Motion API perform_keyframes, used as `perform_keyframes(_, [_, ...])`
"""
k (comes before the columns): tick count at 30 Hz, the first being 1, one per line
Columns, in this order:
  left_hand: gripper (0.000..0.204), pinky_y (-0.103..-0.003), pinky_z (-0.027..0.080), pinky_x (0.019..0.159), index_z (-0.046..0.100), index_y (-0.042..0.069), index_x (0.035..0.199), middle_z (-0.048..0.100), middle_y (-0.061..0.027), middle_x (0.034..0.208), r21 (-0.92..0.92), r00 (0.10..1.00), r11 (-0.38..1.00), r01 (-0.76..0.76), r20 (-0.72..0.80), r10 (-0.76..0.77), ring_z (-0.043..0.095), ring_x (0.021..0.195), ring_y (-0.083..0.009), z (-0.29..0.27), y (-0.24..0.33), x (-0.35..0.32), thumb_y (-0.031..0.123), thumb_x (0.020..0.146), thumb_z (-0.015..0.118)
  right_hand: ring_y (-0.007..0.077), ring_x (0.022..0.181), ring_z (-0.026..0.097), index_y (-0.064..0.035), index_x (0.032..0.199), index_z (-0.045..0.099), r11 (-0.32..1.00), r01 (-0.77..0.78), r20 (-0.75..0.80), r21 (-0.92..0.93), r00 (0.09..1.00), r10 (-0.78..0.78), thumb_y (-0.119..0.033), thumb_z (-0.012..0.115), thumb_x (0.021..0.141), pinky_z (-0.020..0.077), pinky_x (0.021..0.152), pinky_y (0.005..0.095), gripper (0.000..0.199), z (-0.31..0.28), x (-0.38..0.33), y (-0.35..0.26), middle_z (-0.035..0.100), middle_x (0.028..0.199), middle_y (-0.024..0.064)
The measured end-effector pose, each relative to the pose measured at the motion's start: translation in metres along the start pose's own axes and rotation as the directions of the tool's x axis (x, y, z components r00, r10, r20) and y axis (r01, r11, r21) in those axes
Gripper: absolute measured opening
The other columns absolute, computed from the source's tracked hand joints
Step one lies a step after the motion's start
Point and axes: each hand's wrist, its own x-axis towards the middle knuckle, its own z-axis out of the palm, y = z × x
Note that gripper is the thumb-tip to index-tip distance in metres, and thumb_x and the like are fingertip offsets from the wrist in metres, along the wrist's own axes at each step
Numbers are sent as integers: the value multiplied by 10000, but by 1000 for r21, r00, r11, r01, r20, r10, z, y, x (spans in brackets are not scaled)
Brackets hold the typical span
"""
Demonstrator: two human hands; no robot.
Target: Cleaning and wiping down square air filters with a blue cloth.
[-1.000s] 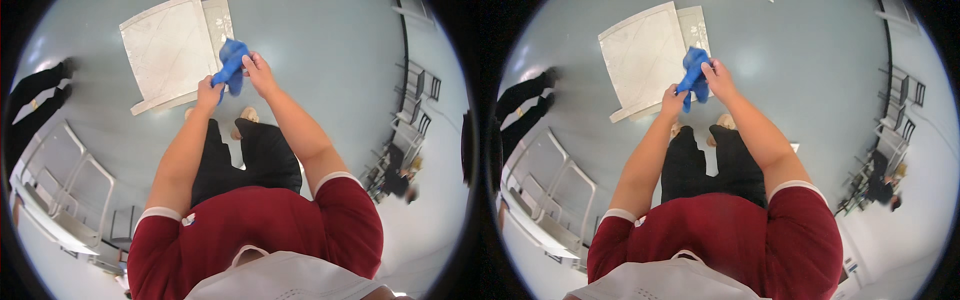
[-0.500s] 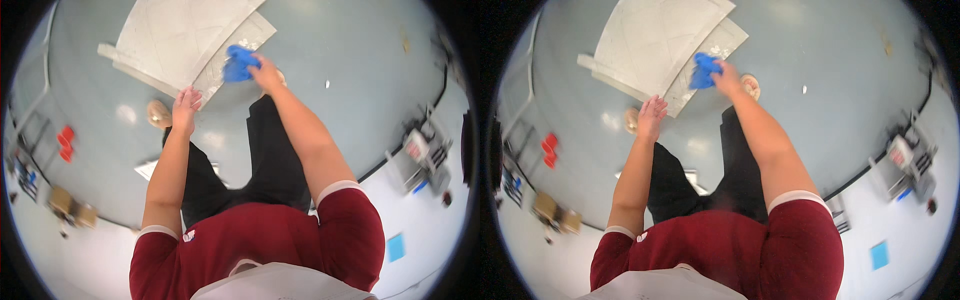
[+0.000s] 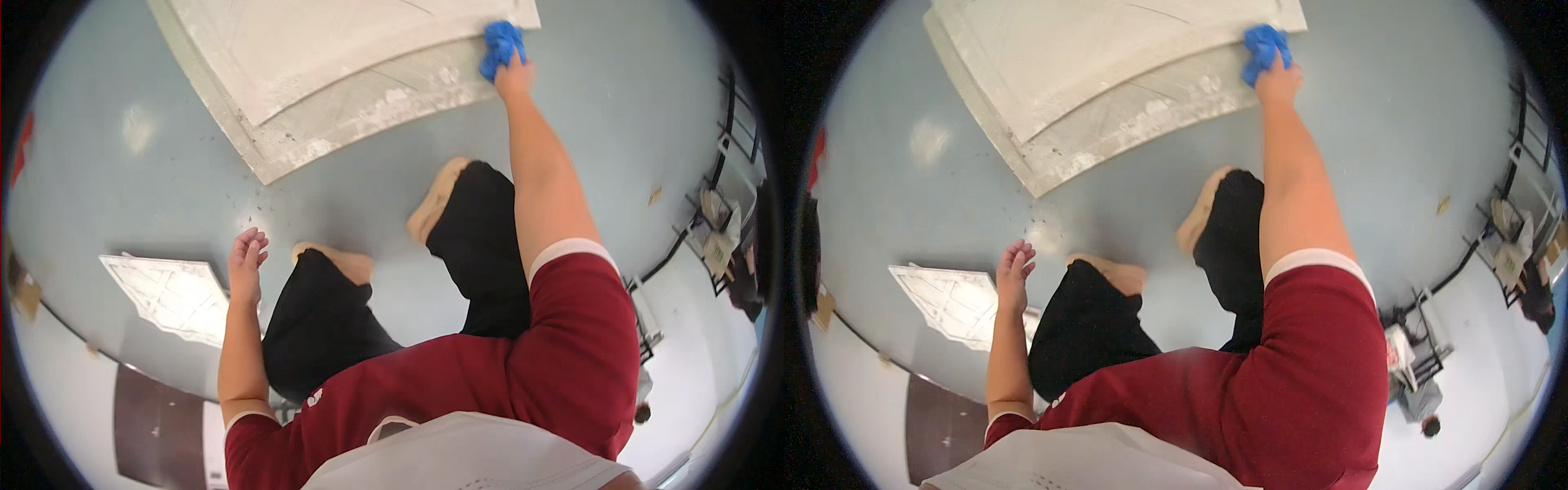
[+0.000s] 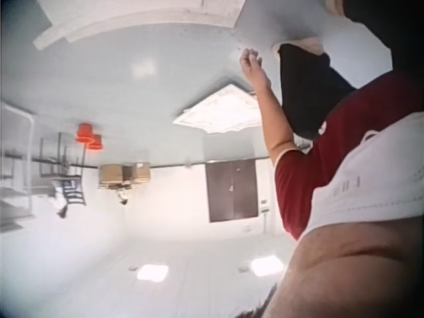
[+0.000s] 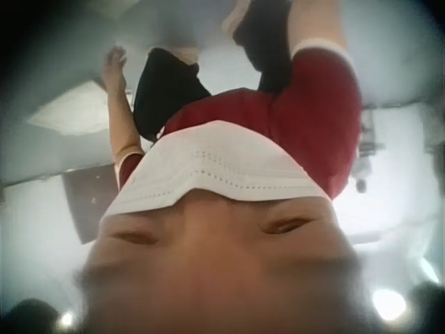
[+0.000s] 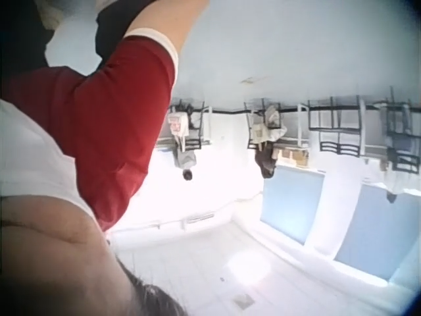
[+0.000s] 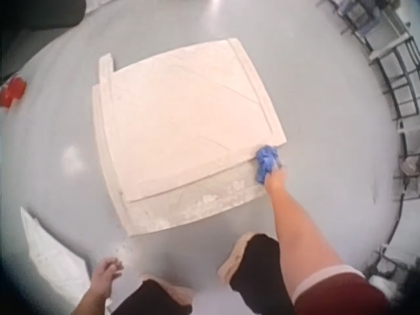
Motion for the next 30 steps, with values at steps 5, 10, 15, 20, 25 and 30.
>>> perform_keyframes(5, [349, -298, 396, 841, 406, 38, 1214, 497, -110, 1157, -317, 989, 945, -85, 85, 118, 490, 1039, -179, -27, 7, 34, 193, 902, 435, 362, 1077, 402, -174, 1278, 407, 983, 7, 109, -183, 994, 13, -176, 503, 763, 353, 926, 419, 524, 13, -37, -32, 386, 1174, 230])
perform_keyframes(10, [366, -320, 367, 892, 393, 28, 1229, 471, -121, 1195, -444, 901, 811, -380, 20, 433, 458, 1095, -199, -51, 28, 17, 184, 900, 430, 414, 982, 462, -17, 1134, 467, 994, 109, 178, 24, 978, -111, -189, 518, 717, 383, 859, 473, 454, 40, -92, -127, 468, 1031, 283])
perform_keyframes(15, [374, -306, 383, 877, 379, 29, 1244, 468, -121, 1196, -427, 925, 838, -339, 11, 379, 463, 1097, -210, -70, 9, -9, 185, 906, 416, 353, 945, 514, -70, 1057, 491, 954, 269, 290, 131, 910, -296, -119, 513, 763, 435, 795, 444, 299, 82, -213, -262, 492, 1036, 194])
perform_keyframes(20, [398, -307, 385, 877, 361, 25, 1265, 463, -129, 1207, -446, 904, 797, -408, -74, 421, 459, 1103, -215, -92, -13, -18, 192, 908, 417, 331, 1026, 471, -191, 1183, 502, 730, 325, 486, 601, 577, -657, -124, 516, 760, 392, 883, 414, 429, 90, -304, -370, 481, 1026, 191])
perform_keyframes(25, [374, -320, 378, 893, 383, 27, 1247, 472, -128, 1192, -488, 908, 777, -398, -92, 408, 457, 1107, -221, -95, -12, -10, 185, 909, 415, 353, 982, 464, -54, 1158, 496, 637, 261, 103, 725, 874, -475, -101, 530, 691, 380, 879, 406, 470, 62, -217, -273, 480, 1041, 208])
perform_keyframes(30, [421, -327, 379, 914, 345, 3, 1270, 447, -151, 1222, -467, 909, 797, -382, -34, 416, 448, 1125, -231, -84, 1, 4, 224, 916, 397, 310, 730, 515, 20, 897, 590, 888, 89, -343, 451, 936, 81, -143, 501, 678, 418, 689, 400, 288, 1, -106, -76, 548, 775, 180])
